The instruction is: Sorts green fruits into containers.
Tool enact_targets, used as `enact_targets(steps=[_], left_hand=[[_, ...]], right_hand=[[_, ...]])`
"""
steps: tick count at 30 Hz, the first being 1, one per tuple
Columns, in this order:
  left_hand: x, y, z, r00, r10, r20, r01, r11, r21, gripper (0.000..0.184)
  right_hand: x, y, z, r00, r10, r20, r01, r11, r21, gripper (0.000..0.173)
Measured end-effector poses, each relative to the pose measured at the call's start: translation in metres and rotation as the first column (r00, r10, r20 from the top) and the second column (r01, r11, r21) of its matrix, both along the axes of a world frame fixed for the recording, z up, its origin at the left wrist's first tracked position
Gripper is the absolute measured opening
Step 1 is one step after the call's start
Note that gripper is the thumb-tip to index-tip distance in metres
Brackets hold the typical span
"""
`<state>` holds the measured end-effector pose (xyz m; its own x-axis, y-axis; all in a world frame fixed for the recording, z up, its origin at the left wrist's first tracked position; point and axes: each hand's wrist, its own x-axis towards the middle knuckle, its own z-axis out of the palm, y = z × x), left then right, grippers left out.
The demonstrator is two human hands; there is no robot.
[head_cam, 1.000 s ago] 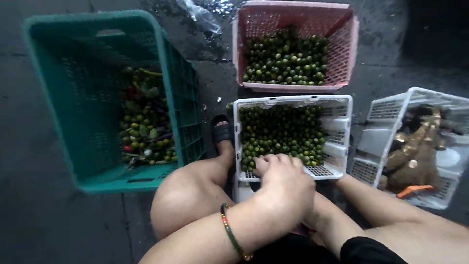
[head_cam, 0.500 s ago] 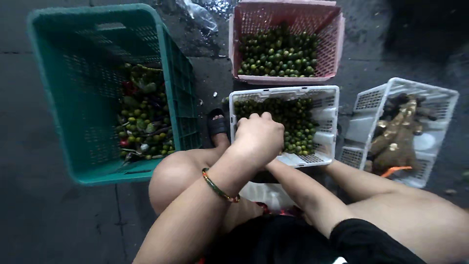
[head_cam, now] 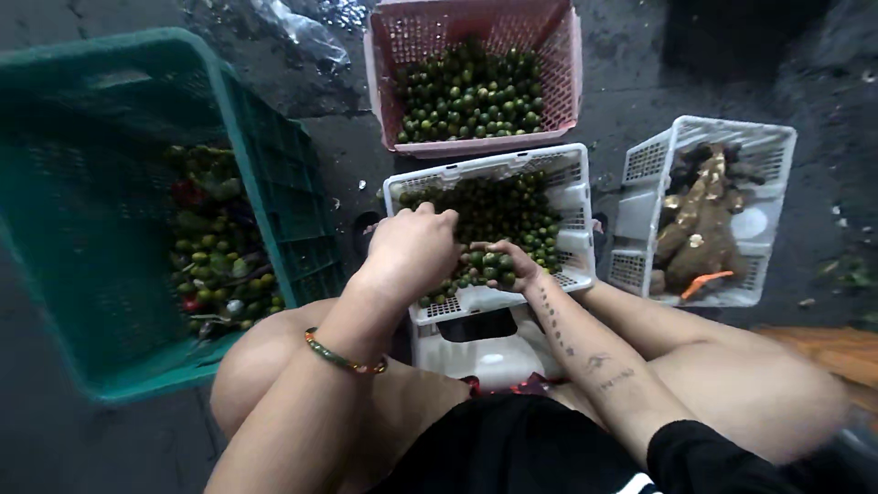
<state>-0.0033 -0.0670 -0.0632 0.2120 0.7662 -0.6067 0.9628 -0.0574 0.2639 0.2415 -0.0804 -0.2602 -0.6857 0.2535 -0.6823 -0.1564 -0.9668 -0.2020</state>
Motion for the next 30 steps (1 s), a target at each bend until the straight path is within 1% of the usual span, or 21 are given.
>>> enact_targets(steps=[1,3,4,5,7,9,13,14,16,20,24,26,27,30], left_hand=[[0.001,-0.001,-0.001,1.0,-0.011,0.002,0.011,1.0,0.025,0.04],[0.006,-0.004,-0.003,0.999,-0.031,0.03,0.029,0.996,0.081,0.038],[0.01,-0.004,-0.004,0.998,-0.043,0.054,0.037,0.994,0.104,0.037],[0.014,-0.005,-0.005,0.995,-0.054,0.081,0.044,0.991,0.127,0.036],[0.021,-0.006,-0.006,0.989,-0.068,0.135,0.047,0.987,0.151,0.034],[0.025,-0.006,-0.008,0.982,-0.078,0.173,0.049,0.985,0.165,0.032],[0.023,-0.009,0.0,0.972,-0.054,0.228,-0.008,0.965,0.261,0.028],[0.021,-0.01,0.003,0.969,-0.052,0.241,-0.02,0.958,0.285,0.028],[0.016,-0.008,0.008,0.978,-0.038,0.207,-0.025,0.956,0.291,0.03],[0.006,-0.008,0.019,0.983,0.024,0.184,-0.079,0.952,0.297,0.032],[0.002,-0.009,0.021,0.981,0.066,0.184,-0.121,0.944,0.307,0.032],[0.002,-0.009,0.02,0.978,0.076,0.195,-0.135,0.939,0.315,0.033],[0.002,-0.009,0.021,0.977,0.078,0.196,-0.139,0.939,0.316,0.034],[0.0,-0.004,0.02,0.977,0.072,0.201,-0.134,0.94,0.315,0.034]], right_hand=[[0.005,0.001,0.012,0.993,-0.083,-0.082,0.082,0.997,-0.015,0.042],[0.009,0.002,0.03,0.944,-0.207,-0.257,0.201,0.978,-0.047,0.043],[0.009,0.002,0.036,0.91,-0.241,-0.338,0.237,0.97,-0.052,0.046],[0.008,0.001,0.044,0.887,-0.262,-0.381,0.266,0.963,-0.044,0.05],[0.001,-0.002,0.061,0.859,-0.305,-0.411,0.319,0.947,-0.036,0.057],[-0.005,-0.007,0.071,0.824,-0.351,-0.444,0.372,0.927,-0.041,0.059],[-0.015,-0.016,0.094,0.732,-0.462,-0.501,0.465,0.876,-0.129,0.062],[-0.016,-0.018,0.098,0.716,-0.468,-0.517,0.471,0.871,-0.136,0.062],[-0.018,-0.019,0.105,0.707,-0.46,-0.537,0.478,0.871,-0.115,0.063],[-0.023,-0.014,0.111,0.731,-0.454,-0.509,0.491,0.868,-0.07,0.065],[-0.032,0.01,0.109,0.771,-0.498,-0.396,0.532,0.846,-0.029,0.066],[-0.037,0.041,0.109,0.78,-0.546,-0.304,0.568,0.823,-0.02,0.066],[-0.041,0.062,0.111,0.778,-0.581,-0.241,0.6,0.8,0.009,0.067],[-0.059,0.136,0.114,0.707,-0.698,-0.114,0.707,0.695,0.13,0.065]])
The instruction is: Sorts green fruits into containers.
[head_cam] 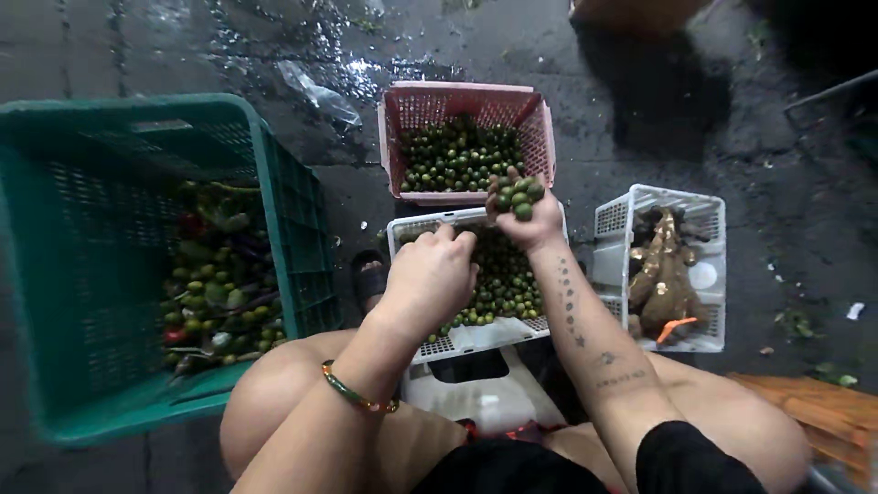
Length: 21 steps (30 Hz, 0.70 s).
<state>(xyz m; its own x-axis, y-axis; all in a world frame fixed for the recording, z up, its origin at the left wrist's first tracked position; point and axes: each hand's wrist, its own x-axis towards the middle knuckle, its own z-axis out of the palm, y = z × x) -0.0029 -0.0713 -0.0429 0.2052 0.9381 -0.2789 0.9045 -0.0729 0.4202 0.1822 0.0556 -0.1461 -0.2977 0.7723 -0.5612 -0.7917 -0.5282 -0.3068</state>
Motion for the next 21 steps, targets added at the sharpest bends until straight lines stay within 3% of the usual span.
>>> enact_targets(steps=[4,7,17,21], left_hand=[[-0.001,0.006,0.005,1.0,-0.013,0.001,0.013,0.998,-0.066,0.037],[-0.002,0.007,0.014,0.999,-0.03,0.02,0.034,0.981,-0.192,0.041],[0.001,0.002,0.015,0.993,-0.109,0.039,0.116,0.939,-0.325,0.045],[0.006,0.0,0.014,0.985,-0.168,0.029,0.166,0.91,-0.38,0.048]], right_hand=[[-0.015,0.075,-0.002,0.967,-0.132,0.216,0.152,0.985,-0.08,0.055],[-0.016,0.102,-0.023,0.953,-0.114,0.28,0.136,0.989,-0.06,0.053],[-0.027,0.124,-0.055,0.95,-0.208,0.234,0.216,0.976,-0.005,0.067],[-0.028,0.118,-0.057,0.857,-0.055,0.512,0.071,0.997,-0.012,0.071]])
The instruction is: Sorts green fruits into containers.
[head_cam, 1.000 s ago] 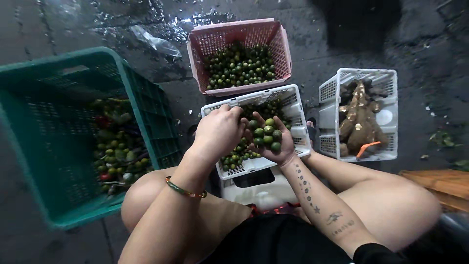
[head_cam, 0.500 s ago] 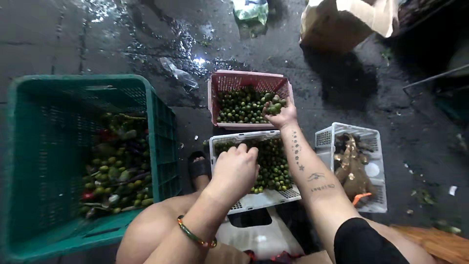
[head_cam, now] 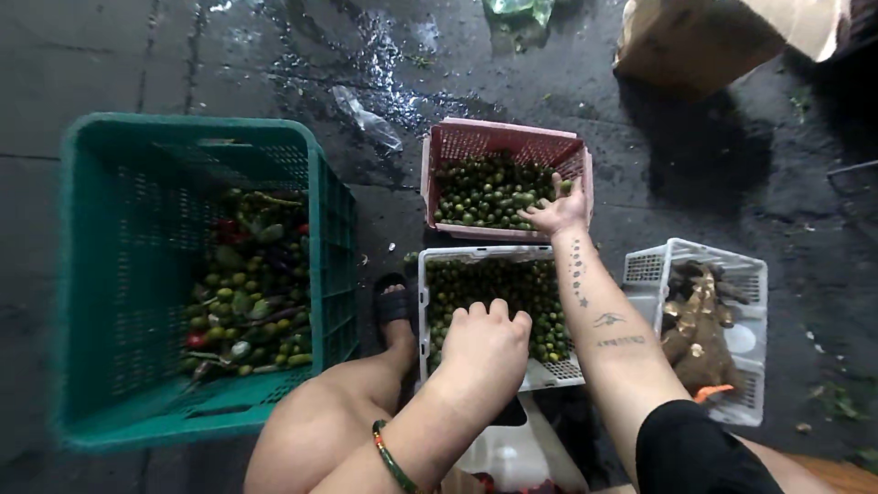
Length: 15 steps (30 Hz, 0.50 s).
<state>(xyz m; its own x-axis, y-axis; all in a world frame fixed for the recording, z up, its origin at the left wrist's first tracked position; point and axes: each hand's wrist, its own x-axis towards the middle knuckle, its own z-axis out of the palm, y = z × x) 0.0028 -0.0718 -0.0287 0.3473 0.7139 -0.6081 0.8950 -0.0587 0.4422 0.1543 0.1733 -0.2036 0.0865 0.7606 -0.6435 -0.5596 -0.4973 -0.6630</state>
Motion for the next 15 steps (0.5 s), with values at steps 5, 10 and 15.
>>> enact_targets(steps=[5,10,15], left_hand=[[0.012,-0.012,-0.001,0.99,-0.139,-0.019,0.134,0.979,-0.156,0.048],[0.029,-0.033,-0.002,0.964,-0.265,0.009,0.258,0.927,-0.274,0.039],[0.021,-0.035,0.004,0.953,-0.303,-0.009,0.287,0.912,-0.294,0.039]], right_hand=[[-0.051,-0.048,0.01,0.966,0.108,0.235,-0.077,0.988,-0.136,0.038],[-0.153,-0.151,0.09,0.454,0.838,0.302,-0.891,0.425,0.16,0.051],[-0.161,-0.176,0.094,0.146,0.769,0.622,-0.981,0.031,0.192,0.073]])
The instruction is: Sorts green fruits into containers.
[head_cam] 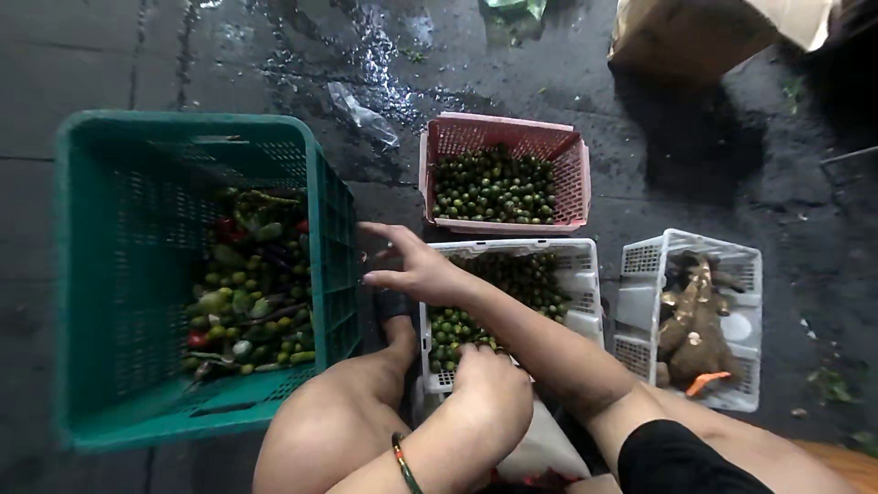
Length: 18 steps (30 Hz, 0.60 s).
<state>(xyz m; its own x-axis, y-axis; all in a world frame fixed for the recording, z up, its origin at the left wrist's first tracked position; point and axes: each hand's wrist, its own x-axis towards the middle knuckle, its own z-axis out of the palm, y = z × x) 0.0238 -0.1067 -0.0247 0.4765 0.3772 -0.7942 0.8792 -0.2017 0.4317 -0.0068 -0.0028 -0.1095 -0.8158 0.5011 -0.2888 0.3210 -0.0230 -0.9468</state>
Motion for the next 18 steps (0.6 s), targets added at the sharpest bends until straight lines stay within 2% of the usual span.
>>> enact_targets(steps=[1,3,5,7,8,10,13,15,18], left_hand=[[0.002,-0.001,-0.001,1.0,-0.031,-0.002,0.031,0.999,-0.021,0.043],[0.006,-0.004,-0.002,0.996,-0.09,0.003,0.09,0.994,-0.063,0.047],[0.006,-0.004,-0.002,0.993,-0.118,0.003,0.118,0.987,-0.106,0.048],[0.004,-0.007,-0.004,0.992,-0.129,0.0,0.128,0.984,-0.127,0.05],[0.004,-0.008,-0.006,0.991,-0.136,-0.007,0.134,0.984,-0.119,0.051],[0.004,-0.009,-0.011,0.99,-0.141,-0.025,0.138,0.986,-0.096,0.049],[0.013,-0.005,-0.014,0.988,-0.152,-0.026,0.148,0.983,-0.113,0.045],[0.017,0.0,-0.017,0.991,-0.134,-0.011,0.133,0.987,-0.09,0.045],[0.019,0.004,-0.023,0.996,-0.087,-0.012,0.087,0.996,-0.036,0.049]], right_hand=[[0.016,0.003,-0.028,0.996,-0.037,0.084,0.031,0.997,0.065,0.065],[0.065,0.01,-0.096,0.937,-0.126,0.326,0.102,0.991,0.09,0.054],[0.126,0.012,-0.15,0.768,-0.218,0.602,0.192,0.975,0.108,0.05],[0.191,-0.001,-0.183,0.552,-0.301,0.778,0.246,0.95,0.193,0.05],[0.221,-0.009,-0.194,0.455,-0.345,0.821,0.255,0.934,0.251,0.051],[0.27,-0.012,-0.208,0.342,-0.426,0.837,0.269,0.898,0.347,0.059],[0.307,0.002,-0.223,0.314,-0.426,0.848,0.25,0.899,0.359,0.083],[0.31,0.012,-0.238,0.312,-0.415,0.855,0.218,0.907,0.36,0.097],[0.298,0.019,-0.253,0.243,-0.37,0.897,0.194,0.924,0.329,0.117]])
